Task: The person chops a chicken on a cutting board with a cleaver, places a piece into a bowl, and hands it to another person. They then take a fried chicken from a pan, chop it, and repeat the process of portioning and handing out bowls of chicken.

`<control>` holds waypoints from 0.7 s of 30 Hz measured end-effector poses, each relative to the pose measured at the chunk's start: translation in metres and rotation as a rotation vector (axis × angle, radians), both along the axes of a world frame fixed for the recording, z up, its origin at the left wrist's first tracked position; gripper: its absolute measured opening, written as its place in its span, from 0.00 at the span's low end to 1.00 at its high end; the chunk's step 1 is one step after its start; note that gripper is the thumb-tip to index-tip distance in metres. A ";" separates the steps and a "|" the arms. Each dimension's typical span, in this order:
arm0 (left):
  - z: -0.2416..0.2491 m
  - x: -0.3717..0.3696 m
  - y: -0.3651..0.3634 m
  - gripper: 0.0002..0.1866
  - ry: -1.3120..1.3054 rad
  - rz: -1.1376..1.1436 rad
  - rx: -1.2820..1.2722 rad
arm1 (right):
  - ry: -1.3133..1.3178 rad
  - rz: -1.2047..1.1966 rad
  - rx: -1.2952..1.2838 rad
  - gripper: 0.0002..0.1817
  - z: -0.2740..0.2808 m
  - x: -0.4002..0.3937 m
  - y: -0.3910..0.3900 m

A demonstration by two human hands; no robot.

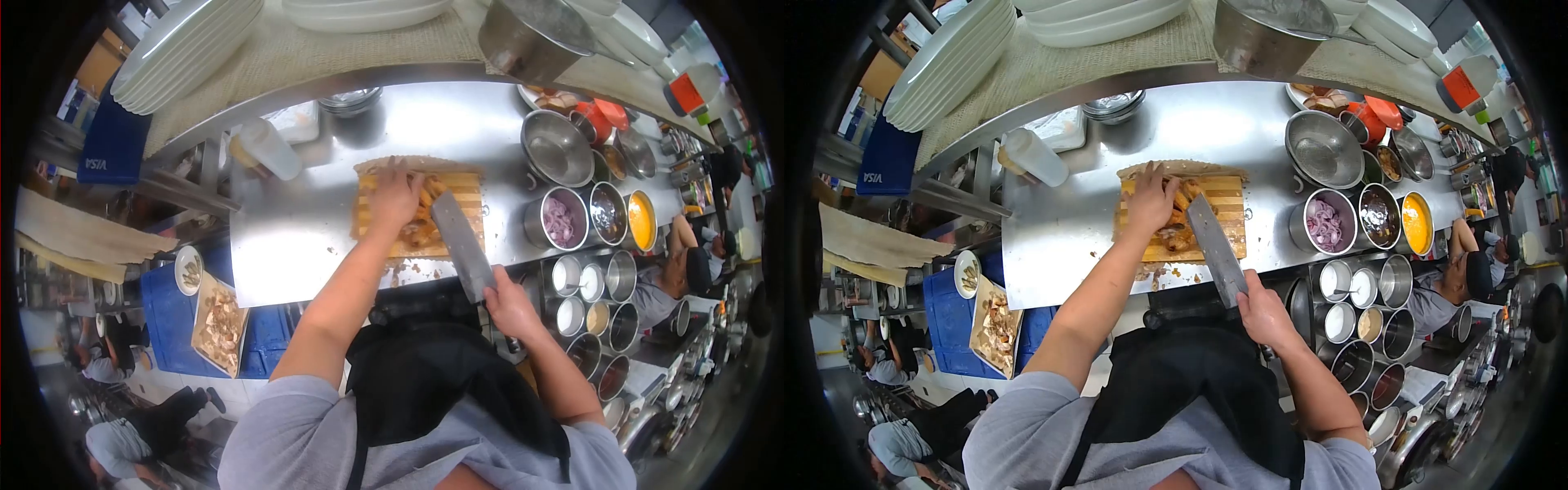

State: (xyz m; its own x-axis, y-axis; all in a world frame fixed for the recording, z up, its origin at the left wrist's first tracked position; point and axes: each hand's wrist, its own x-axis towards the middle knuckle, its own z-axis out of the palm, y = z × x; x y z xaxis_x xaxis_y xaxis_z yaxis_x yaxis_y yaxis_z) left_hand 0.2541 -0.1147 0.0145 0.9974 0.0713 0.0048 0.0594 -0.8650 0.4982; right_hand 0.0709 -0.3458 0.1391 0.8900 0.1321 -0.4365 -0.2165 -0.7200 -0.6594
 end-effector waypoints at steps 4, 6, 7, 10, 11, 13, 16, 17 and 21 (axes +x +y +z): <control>0.000 0.003 -0.008 0.34 0.126 0.011 0.040 | -0.079 0.027 0.013 0.16 -0.009 -0.002 -0.013; 0.005 0.004 -0.006 0.33 0.123 -0.049 -0.004 | -0.100 0.027 -0.007 0.16 -0.015 0.003 -0.016; 0.000 0.006 -0.003 0.33 0.127 -0.056 -0.001 | -0.122 0.063 -0.040 0.15 -0.017 0.012 -0.017; -0.008 0.009 0.011 0.33 0.029 -0.206 -0.105 | -0.159 0.114 -0.112 0.13 -0.027 0.034 -0.017; -0.010 0.011 0.011 0.33 0.004 -0.238 -0.069 | -0.149 0.121 -0.158 0.13 -0.026 0.040 -0.016; -0.010 0.011 0.011 0.33 -0.016 -0.281 -0.032 | -0.114 0.144 -0.220 0.13 -0.019 0.048 -0.012; -0.008 0.005 0.013 0.32 -0.036 -0.279 -0.053 | -0.071 0.158 -0.157 0.13 -0.014 0.049 -0.002; -0.005 0.004 0.014 0.32 -0.026 -0.276 -0.099 | -0.028 0.157 -0.154 0.13 -0.012 0.051 0.002; 0.001 0.000 0.017 0.31 0.005 -0.262 -0.136 | -0.070 0.109 -0.080 0.13 -0.022 0.055 0.012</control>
State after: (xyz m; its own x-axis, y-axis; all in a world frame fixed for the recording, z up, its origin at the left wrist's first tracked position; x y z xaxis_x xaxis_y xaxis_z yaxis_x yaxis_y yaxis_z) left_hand 0.2543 -0.0974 0.0159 0.9820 -0.1889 0.0075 -0.1541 -0.7767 0.6107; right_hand 0.1260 -0.3339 0.1175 0.9009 0.1973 -0.3867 -0.0892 -0.7877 -0.6096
